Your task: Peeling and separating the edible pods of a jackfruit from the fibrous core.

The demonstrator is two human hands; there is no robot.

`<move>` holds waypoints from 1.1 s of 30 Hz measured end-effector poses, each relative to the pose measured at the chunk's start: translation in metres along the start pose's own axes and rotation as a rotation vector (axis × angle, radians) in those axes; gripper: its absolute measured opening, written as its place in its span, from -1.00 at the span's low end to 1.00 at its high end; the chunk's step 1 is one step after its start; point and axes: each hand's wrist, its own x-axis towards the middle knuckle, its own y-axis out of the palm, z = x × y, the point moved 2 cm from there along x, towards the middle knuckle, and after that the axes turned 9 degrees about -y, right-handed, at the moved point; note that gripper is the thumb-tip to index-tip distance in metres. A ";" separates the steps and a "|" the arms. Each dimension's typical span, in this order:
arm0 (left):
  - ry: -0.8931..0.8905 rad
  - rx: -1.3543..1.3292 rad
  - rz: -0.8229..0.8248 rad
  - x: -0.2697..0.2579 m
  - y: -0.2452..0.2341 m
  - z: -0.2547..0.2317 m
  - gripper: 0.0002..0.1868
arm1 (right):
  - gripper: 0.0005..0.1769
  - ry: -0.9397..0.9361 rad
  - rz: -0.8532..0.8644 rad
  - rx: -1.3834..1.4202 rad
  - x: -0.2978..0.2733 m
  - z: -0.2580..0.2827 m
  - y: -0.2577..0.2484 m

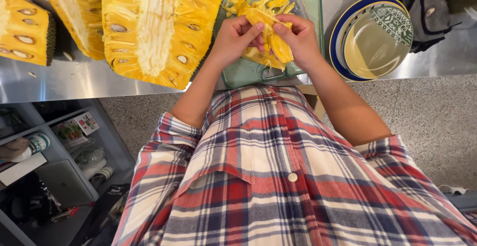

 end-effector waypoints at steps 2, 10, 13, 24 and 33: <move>-0.023 -0.061 -0.038 -0.001 0.006 -0.003 -0.73 | -0.76 -0.045 -0.027 -0.041 0.000 -0.004 0.004; -0.120 -0.130 -0.167 -0.013 0.006 -0.011 -0.72 | -0.80 -0.124 -0.077 -0.021 -0.002 -0.005 0.001; -0.121 0.006 -0.158 -0.021 0.004 -0.019 -0.68 | -0.81 -0.080 0.085 -0.096 -0.003 -0.006 -0.016; 0.043 0.189 -0.236 -0.033 -0.017 -0.052 -0.70 | -0.69 -0.270 0.341 -0.940 -0.002 0.047 -0.005; 0.011 0.085 -0.193 -0.024 0.001 -0.030 -0.68 | -0.59 -0.002 0.161 -1.201 -0.010 0.088 0.040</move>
